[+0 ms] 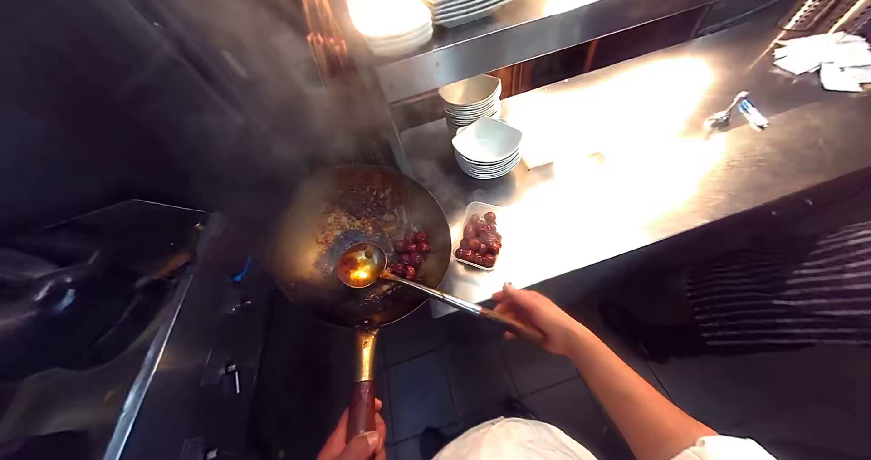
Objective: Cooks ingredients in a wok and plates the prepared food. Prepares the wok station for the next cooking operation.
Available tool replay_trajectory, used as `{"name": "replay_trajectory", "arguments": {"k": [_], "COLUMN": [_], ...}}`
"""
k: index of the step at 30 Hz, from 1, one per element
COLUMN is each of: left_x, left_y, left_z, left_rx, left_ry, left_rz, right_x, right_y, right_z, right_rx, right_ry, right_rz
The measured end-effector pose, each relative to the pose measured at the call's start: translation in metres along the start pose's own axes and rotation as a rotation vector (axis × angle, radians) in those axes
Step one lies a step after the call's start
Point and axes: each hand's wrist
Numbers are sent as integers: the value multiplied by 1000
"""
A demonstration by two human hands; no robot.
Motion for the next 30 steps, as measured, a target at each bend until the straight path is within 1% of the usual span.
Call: {"name": "replay_trajectory", "arguments": {"k": [1,2,3,4,5,6,8,10,12,13,15,16,17,19,20,22,25,27,30], "left_x": [-4,-8,-13,-18,-23,-27,-37,-45,-49,-50,-51,-51,-52,-52,-50,-43,-35,-32,-27], "left_y": [2,5,8,12,17,22,33,42,51,56,64,68,71,76,79,85,93,98,105], "left_z": [-1,-1,0,3,6,10,18,24,30,34,44,48,52,58,62,70,80,86,91], "left_rx": [-10,-17,-21,-23,-26,-32,-42,-39,-28,-26,-23,-15,-10,-2,-6,-29,-66,-87,-121], "left_ry": [35,73,116,162,204,239,304,350,383,396,422,437,451,469,476,485,519,541,561], "left_rz": [-2,-2,0,4,12,21,40,61,73,81,95,102,110,117,120,130,150,164,187], "right_x": [-4,-7,-7,1,16,36,86,130,165,178,189,188,183,163,150,125,99,90,83], "right_y": [-4,-3,-2,-2,-3,-6,-18,-26,-27,-26,-25,-25,-27,-33,-38,-52,-75,-87,-100], "right_z": [8,19,32,45,55,60,57,45,33,28,21,18,14,-2,-13,-33,-56,-70,-94], "right_rx": [217,385,467,489,455,382,181,-12,-202,-292,-461,-509,-522,-496,-481,-439,-404,-401,-381], "right_ry": [65,76,67,53,-18,-156,-611,-1053,-1322,-1414,-1540,-1577,-1584,-1548,-1534,-1510,-1529,-1544,-1508], "right_rz": [51,66,51,28,-9,-77,-279,-566,-757,-792,-765,-703,-621,-464,-425,-394,-346,-310,-341]}}
Point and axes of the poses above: each hand's wrist, its own y-axis towards the middle knuckle, its own z-axis out of the palm, x = y × z, and after that the axes turned 2 degrees about -z, right-handed
